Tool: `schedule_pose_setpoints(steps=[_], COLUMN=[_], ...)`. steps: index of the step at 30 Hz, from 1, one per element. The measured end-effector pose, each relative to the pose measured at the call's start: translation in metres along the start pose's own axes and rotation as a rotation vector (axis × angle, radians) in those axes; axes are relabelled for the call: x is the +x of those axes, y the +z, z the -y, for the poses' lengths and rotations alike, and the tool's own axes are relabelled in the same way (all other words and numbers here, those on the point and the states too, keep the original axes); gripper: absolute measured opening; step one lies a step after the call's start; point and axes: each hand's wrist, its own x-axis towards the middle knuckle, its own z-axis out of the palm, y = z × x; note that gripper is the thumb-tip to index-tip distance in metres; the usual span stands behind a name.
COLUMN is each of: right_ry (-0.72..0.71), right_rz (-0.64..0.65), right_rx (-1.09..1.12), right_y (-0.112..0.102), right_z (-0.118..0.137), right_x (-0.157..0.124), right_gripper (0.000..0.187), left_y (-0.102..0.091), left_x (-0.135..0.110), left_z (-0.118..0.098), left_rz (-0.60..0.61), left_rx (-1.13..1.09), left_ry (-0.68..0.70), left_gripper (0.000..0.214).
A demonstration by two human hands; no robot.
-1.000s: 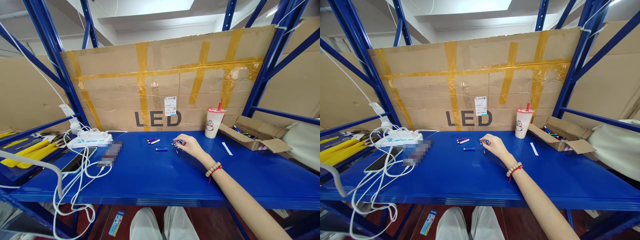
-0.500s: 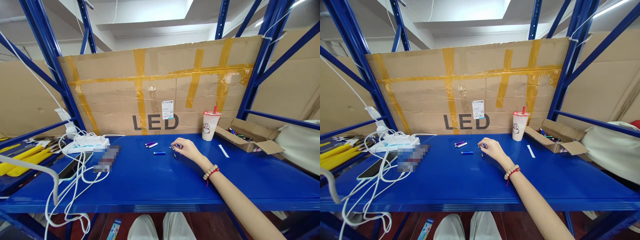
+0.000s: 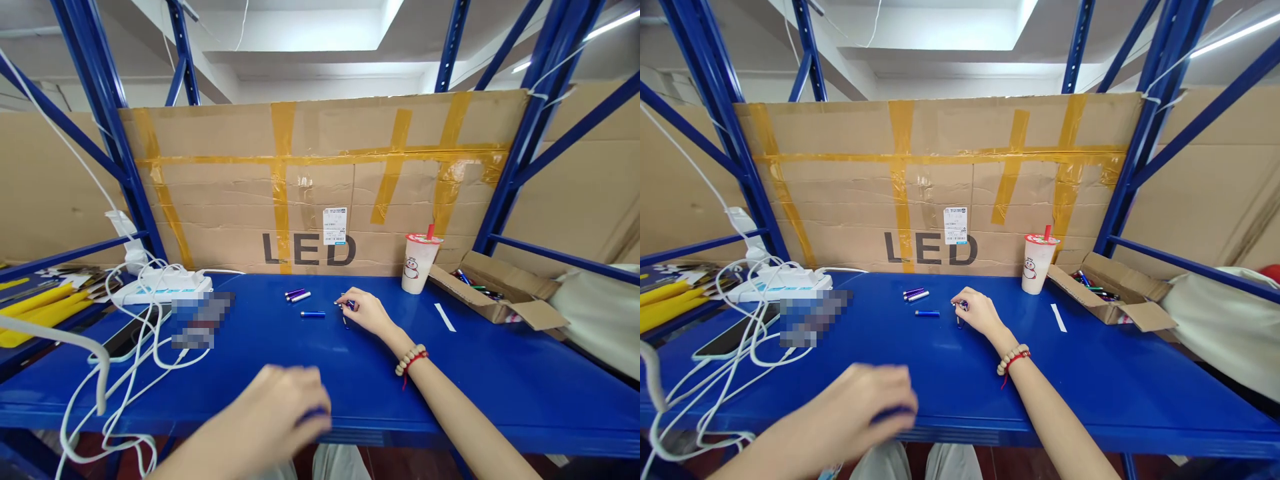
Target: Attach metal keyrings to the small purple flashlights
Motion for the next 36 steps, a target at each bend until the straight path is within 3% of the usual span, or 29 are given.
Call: schedule_pose_setpoints(steps=[1,2,6,8,11,23,27,32,36], right_ry=[0.007,0.011,-0.014,-0.027,-0.034,-0.049,-0.028,-0.052,-0.052], right_rz=[-0.006,-0.011,-0.014,-0.003,0.031,0.073,0.067,0.036,-0.022], right_rx=[-0.005,-0.011,-0.027,-0.034,-0.047,-0.049,-0.068,-0.078,-0.045], right_y=[0.000,0.000,-0.001,-0.001,-0.002,0.002,0.000,-0.001,0.000], right_z=[0.000,0.001,0.001,0.001,0.004,0.004,0.004,0.006,0.012], right_x=[0.000,0.000,0.001,0.001,0.002,0.003,0.004,0.004,0.003], right_gripper=[0.020,0.019,0.019,0.020,0.021,0.021,0.021,0.021,0.020], left_y=[-0.003,-0.004,0.010,0.026,0.046,0.050,0.049,0.042,0.040], left_x=[0.013,0.028,0.083,0.094,0.092,0.086,0.087,0.086,0.084], left_z=[0.003,0.009,0.053,0.073,0.091,0.088,0.090,0.086,0.079], left_rz=[0.009,0.095,0.113,0.125,0.136,0.138,0.139,0.067,0.072], left_rx=[-0.006,0.008,0.124,0.159,0.110,0.016,-0.040,-0.116,-0.121], left_ry=[0.001,0.003,-0.109,-0.131,-0.197,-0.202,-0.233,-0.138,-0.145], left_gripper=[0.025,0.025,0.035,0.042,0.037,0.015,0.015,0.016,0.017])
